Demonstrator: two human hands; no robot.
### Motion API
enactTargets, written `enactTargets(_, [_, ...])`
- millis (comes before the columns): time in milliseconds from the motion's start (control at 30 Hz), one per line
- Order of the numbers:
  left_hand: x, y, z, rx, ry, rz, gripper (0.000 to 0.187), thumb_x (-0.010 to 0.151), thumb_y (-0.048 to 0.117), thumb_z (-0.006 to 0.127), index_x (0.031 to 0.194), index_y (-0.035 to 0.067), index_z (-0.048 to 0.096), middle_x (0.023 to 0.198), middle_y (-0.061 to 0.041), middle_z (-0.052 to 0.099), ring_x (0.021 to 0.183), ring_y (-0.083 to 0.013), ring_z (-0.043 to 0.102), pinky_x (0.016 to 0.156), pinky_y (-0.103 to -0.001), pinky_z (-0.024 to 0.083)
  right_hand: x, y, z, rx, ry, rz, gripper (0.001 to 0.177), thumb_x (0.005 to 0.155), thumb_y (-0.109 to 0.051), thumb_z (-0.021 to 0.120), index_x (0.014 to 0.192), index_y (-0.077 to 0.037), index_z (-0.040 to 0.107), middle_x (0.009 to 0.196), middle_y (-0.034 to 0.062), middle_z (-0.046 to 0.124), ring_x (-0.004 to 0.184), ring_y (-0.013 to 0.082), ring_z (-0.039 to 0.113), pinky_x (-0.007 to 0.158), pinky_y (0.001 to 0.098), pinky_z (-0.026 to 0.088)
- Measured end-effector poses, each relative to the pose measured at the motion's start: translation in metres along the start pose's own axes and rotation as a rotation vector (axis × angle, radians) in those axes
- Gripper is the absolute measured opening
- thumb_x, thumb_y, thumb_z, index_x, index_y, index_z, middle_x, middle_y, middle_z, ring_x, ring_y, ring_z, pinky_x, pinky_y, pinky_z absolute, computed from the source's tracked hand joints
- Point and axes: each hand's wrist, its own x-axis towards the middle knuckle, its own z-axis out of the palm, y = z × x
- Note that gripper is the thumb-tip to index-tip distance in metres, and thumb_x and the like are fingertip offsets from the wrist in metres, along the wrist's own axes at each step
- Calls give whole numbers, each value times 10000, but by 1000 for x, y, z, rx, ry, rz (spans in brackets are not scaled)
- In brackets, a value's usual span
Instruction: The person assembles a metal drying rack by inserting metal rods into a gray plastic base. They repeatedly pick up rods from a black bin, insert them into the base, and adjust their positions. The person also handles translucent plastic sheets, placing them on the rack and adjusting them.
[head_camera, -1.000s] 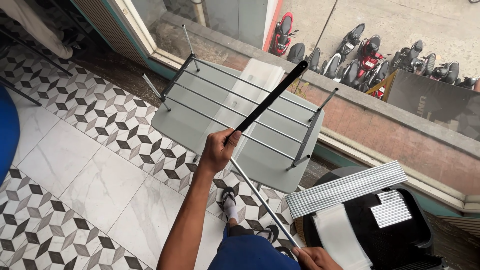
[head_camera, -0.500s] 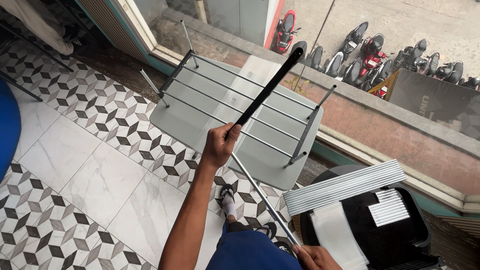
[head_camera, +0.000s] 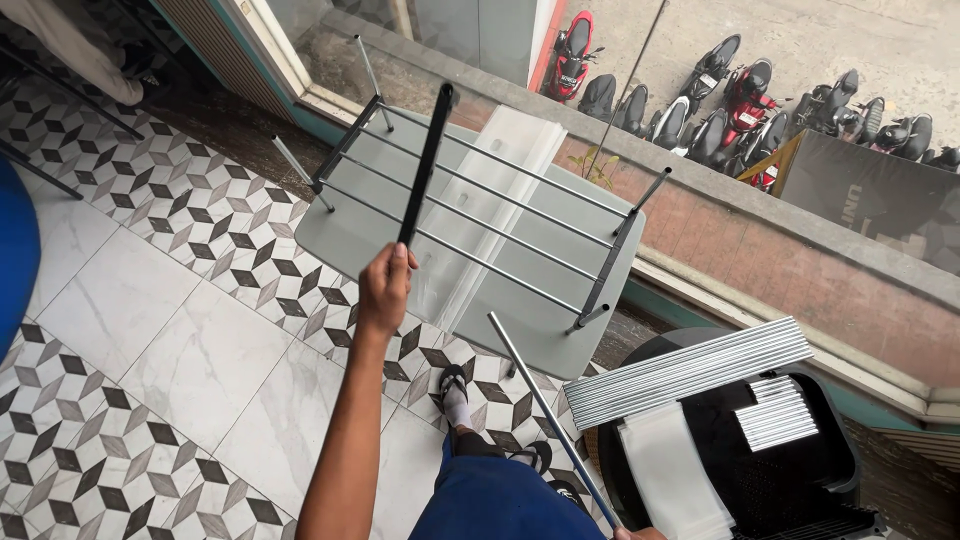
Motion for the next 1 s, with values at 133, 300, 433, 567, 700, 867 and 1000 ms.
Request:
enactTargets(133, [-14, -34, 22, 174, -95, 35, 349, 1024, 311, 426, 1049, 52, 658, 729, -54, 525, 630, -181, 525, 603, -366, 434, 19, 16, -7, -10, 22, 7, 523, 1049, -428, 482, 652, -108, 597, 518, -8, 433, 477, 135, 466, 525, 330, 384])
enactTargets(300, [-13, -79, 57, 310, -184, 88, 306, 1017, 217, 496, 1227, 45, 638, 1103, -194, 513, 995, -333, 554, 908, -428, 488, 21, 26, -2, 15, 51, 19, 547, 1065, -440, 459, 632, -120, 556, 528, -11, 396, 489, 129, 441, 533, 321, 365])
enactTargets(433, [-2, -108, 88, 410, -250, -104, 311, 1013, 220, 539, 1278, 75, 615, 1185, -159, 516, 1099, -357, 533, 973, -453, 457, 29, 22, 9, 47, 34, -9, 567, 1077, -449, 441, 616, -129, 523, 537, -14, 367, 498, 124, 421, 539, 313, 350])
enactTargets(567, [12, -129, 119, 611, -358, -148, 298, 1002, 231, 587, 1263, 92, 629, 1220, -129, 530, 1205, -350, 472, 999, -549, 379, 36, 28, 39, 278, 89, -40, 577, 1065, -439, 422, 557, -166, 423, 473, -38, 272, 401, 108, 317, 439, 301, 270])
enactTargets(700, [34, -144, 142, 668, -468, -166, 304, 962, 241, 637, 1226, 96, 672, 1236, -88, 559, 1244, -276, 505, 1002, -563, 345, 49, 24, 62, 372, 104, -87, 597, 1091, -444, 415, 566, -162, 390, 486, -40, 255, 414, 112, 301, 461, 305, 272])
enactTargets(867, [55, -153, 161, 672, -555, -121, 387, 952, 272, 668, 1274, 58, 662, 1150, -112, 602, 1149, -286, 578, 987, -522, 365, 67, 18, 91, 452, 151, -109, 601, 1078, -457, 429, 562, -153, 378, 475, -42, 227, 392, 101, 258, 424, 300, 230])
enactTargets(1000, [69, -153, 172, 699, -602, -103, 400, 945, 279, 677, 1283, 66, 658, 1124, -114, 618, 1086, -283, 610, 988, -513, 350, 79, 16, 116, 574, 238, -90, 599, 1066, -458, 451, 568, -136, 369, 475, -41, 201, 396, 105, 242, 415, 286, 202])
